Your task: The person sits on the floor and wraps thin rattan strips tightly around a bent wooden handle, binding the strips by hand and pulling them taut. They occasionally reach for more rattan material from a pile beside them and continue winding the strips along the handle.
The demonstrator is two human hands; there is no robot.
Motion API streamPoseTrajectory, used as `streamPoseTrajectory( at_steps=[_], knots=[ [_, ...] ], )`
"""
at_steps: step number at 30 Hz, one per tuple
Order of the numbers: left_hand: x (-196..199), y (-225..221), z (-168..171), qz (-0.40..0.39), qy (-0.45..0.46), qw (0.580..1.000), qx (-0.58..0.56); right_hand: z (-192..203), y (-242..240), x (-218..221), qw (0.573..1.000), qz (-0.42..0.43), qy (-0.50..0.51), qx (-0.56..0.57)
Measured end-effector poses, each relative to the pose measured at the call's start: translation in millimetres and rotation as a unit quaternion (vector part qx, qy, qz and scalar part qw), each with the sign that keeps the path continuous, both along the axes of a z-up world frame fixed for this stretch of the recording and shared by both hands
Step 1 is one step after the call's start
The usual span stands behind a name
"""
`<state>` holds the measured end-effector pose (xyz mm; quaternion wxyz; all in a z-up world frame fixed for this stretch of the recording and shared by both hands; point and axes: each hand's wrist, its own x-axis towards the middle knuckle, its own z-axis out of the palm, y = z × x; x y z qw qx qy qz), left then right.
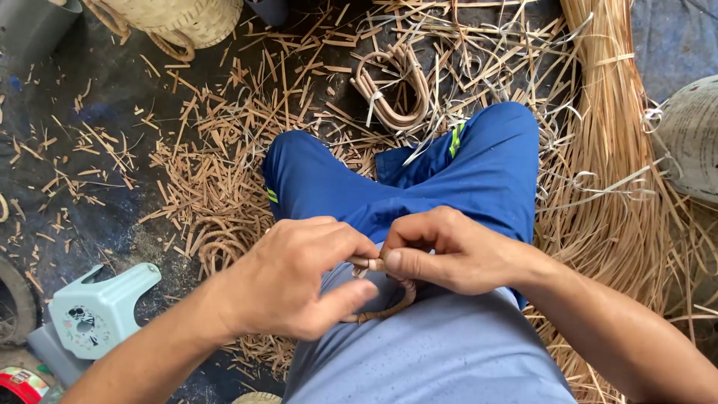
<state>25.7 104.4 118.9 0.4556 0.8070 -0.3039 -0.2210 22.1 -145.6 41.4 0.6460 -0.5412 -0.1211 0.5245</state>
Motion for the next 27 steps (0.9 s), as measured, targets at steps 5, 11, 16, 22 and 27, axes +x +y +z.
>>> streamPoseTrajectory(
  at_steps=[5, 11, 16, 22, 27],
  knots=[
    [-10.7, -11.8, -4.3, -0.015, -0.138, 0.990, 0.013, 30.5, -2.6, 20.7, 0.984, 0.045, -0.170, -0.008],
    [-12.1, -14.5, 1.0, -0.042, -0.127, 0.991, 0.021, 34.5, -1.3, 28.6, 0.947, 0.143, -0.283, 0.050],
    [-10.3, -11.5, -2.3, -0.039, -0.072, 0.996, 0.039, 31.1, 1.8, 23.6, 0.948, 0.164, -0.272, 0.020],
    [-4.1, -12.2, -7.6, -0.063, -0.002, 0.998, 0.014, 17.9, -8.3, 7.5, 0.968, 0.106, -0.204, 0.100],
    [-6.4, -11.5, -10.4, -0.051, 0.036, 0.998, 0.001, 2.8, -44.1, -6.7, 0.991, 0.079, -0.108, 0.031]
  ],
)
